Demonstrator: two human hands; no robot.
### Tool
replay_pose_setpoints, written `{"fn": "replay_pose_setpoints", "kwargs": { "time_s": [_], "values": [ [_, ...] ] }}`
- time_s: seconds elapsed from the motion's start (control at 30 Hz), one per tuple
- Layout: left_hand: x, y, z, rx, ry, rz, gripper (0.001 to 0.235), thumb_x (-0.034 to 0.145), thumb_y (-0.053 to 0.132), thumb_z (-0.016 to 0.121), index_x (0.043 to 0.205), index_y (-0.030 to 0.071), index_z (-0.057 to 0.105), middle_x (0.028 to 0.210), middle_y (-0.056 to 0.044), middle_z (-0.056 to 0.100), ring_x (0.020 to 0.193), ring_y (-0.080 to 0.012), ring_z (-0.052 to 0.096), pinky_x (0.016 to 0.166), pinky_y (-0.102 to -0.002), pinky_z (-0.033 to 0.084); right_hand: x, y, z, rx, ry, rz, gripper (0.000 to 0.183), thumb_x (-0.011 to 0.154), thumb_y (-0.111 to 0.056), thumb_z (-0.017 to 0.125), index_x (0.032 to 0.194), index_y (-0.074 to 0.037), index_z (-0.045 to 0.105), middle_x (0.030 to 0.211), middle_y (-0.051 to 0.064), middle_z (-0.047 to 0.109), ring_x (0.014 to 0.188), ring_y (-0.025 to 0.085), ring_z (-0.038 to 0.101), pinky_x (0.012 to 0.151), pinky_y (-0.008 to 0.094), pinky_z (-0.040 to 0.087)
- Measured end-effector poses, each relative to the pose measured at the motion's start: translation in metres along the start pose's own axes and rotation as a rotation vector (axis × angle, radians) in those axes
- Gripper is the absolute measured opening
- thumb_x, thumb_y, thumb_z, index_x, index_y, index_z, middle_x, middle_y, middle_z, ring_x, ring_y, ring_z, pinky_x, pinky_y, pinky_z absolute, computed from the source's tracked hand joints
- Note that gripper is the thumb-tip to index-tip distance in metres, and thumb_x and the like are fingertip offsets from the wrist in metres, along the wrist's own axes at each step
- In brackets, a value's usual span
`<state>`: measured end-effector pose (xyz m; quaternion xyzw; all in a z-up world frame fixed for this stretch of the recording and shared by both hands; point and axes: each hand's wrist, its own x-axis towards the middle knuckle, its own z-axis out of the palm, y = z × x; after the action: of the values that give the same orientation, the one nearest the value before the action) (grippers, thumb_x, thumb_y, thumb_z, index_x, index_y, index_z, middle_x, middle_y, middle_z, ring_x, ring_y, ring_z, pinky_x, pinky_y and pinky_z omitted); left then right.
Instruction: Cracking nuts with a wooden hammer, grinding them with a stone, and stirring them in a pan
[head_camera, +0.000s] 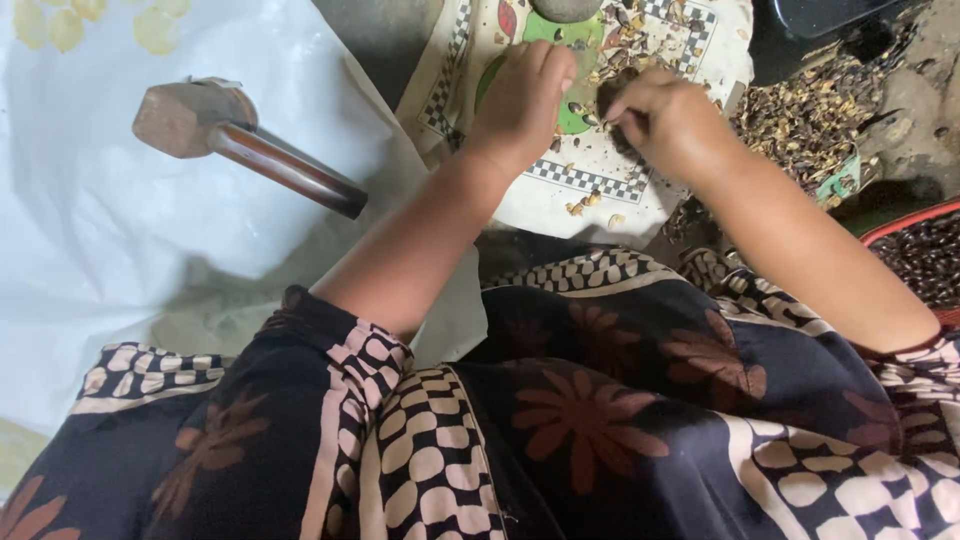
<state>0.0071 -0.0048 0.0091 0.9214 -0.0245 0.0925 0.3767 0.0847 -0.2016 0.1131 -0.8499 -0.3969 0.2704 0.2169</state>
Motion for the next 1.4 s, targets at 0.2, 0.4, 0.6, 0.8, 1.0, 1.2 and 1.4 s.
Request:
{"fn": "replay_pose_setpoints", "kwargs": {
  "time_s": [0.2,0.4,0.6,0.8,1.0,1.2,1.4],
  "values": [
    [0.0,-0.001,-0.002,0.021,0.115,-0.094,0.023,0.088,0.003,0.051,0.096,0.015,0.032,0.081,-0.008,0.036,0.075,-0.0241,0.034,0.061,-0.04,0.018,0.008,-0.005,0.005,-0.015,-0.06,0.228,0.008,0.102,-0.003,0.066,0.108,-0.007,0.07,0.099,0.015,0.067,0.077,0.032,0.072,0.066,0.034,0.069],
    [0.006,0.034,-0.042,-0.052,-0.169,-0.384,0.014,0.098,0.001,0.042,0.102,0.015,0.041,0.063,-0.003,0.034,0.053,-0.0171,0.03,0.048,-0.041,0.019,0.01,-0.008,0.008,0.327,-0.025,0.362,0.007,0.105,-0.008,0.066,0.105,-0.011,0.072,0.104,0.009,0.075,0.1,0.025,0.074,0.103,0.035,0.059],
    [0.001,-0.008,-0.002,-0.169,-0.071,-0.292,0.029,0.1,0.017,0.045,0.108,0.011,0.073,0.111,-0.016,0.063,0.084,-0.0321,0.071,0.068,-0.047,0.056,0.019,0.001,0.04,0.021,0.126,0.071,0.02,0.109,-0.001,0.061,0.095,0.0,0.076,0.091,0.011,0.073,0.082,0.026,0.075,0.071,0.027,0.07],
    [0.008,0.003,-0.012,-0.19,0.029,-0.253,0.026,0.099,0.016,0.047,0.118,0.016,0.065,0.104,-0.014,0.08,0.106,-0.0305,0.075,0.081,-0.045,0.061,0.012,-0.025,0.031,-0.122,0.082,0.105,0.015,0.102,0.0,0.063,0.092,0.001,0.074,0.092,0.01,0.071,0.086,0.029,0.075,0.069,0.028,0.07],
    [0.017,0.062,-0.028,-0.562,-0.264,-0.72,0.023,0.086,0.034,0.047,0.074,0.019,0.032,0.079,-0.002,0.04,0.072,-0.0194,0.038,0.065,-0.041,0.032,0.012,0.005,0.021,0.412,-0.032,0.605,0.009,0.102,-0.008,0.063,0.102,-0.017,0.064,0.111,0.012,0.066,0.089,0.025,0.07,0.073,0.031,0.065],
    [0.021,0.074,-0.039,-0.401,-0.382,-0.734,0.028,0.094,0.037,0.033,0.092,0.014,0.049,0.097,-0.007,0.049,0.087,-0.0237,0.048,0.073,-0.041,0.037,0.002,0.001,0.008,0.492,0.03,0.562,0.02,0.104,-0.008,0.058,0.12,-0.019,0.063,0.113,0.013,0.068,0.101,0.025,0.07,0.091,0.038,0.063],
    [0.007,0.029,-0.014,-0.268,-0.298,-0.448,0.021,0.105,0.022,0.044,0.086,0.015,0.044,0.071,0.0,0.048,0.059,-0.0129,0.037,0.05,-0.033,0.031,-0.035,-0.025,0.012,0.256,-0.193,0.249,0.011,0.101,-0.008,0.063,0.103,-0.011,0.074,0.109,0.009,0.071,0.108,0.026,0.069,0.111,0.039,0.057]
  ]
}}
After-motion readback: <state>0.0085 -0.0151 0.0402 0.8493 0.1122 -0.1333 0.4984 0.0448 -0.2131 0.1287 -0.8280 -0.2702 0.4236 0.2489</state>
